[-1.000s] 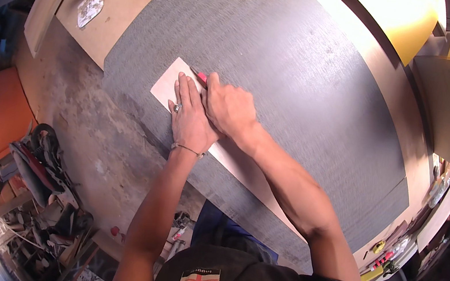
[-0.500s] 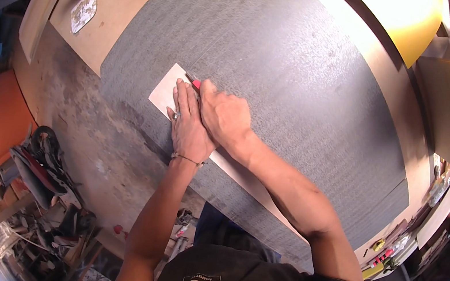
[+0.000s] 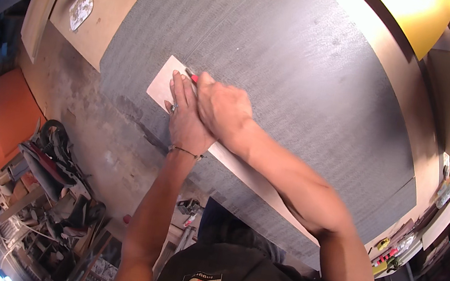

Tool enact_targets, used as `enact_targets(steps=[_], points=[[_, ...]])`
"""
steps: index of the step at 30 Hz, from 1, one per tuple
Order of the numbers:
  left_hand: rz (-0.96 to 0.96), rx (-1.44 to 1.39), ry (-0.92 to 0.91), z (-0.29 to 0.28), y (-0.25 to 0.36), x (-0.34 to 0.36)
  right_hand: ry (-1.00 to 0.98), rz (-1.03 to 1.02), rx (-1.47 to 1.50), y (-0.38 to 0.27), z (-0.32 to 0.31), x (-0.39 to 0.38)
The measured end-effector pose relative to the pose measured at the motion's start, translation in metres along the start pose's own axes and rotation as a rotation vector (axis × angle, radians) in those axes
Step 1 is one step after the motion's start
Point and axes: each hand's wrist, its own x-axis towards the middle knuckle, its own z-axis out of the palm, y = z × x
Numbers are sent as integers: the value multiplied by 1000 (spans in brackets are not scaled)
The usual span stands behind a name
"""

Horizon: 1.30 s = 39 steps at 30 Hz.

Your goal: The person uses a utility knife to cut a strip of wood veneer and then applies it to a larger panel, using a cloth to press it down.

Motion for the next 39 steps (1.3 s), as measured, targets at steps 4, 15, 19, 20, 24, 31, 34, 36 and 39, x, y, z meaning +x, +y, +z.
enact_targets(steps=[4,15,19,20,24,31,34,36,39], points=[[5,117,17,-4,6,-4,-23,3,14,6,2,-8],[-78,148,-15,-17,20,-2,13,17,-50,19,5,-41],[-133,154,-54,-17,23,-2,-67,86,-140,29,-3,-84],[-123,155,-57,-19,24,-2,-97,134,-148,30,-4,-94],[-129,145,-51,-22,27,-3,-47,115,-216,38,4,-108],[-69,167,17,-19,26,-15,-1,79,-186,35,-3,-109],[-60,171,75,-5,30,-35,-49,83,-243,34,-2,-110],[-57,157,134,10,40,-62,-65,105,-222,33,2,-112],[-30,164,59,48,73,-111,-51,96,-170,35,6,-116]])
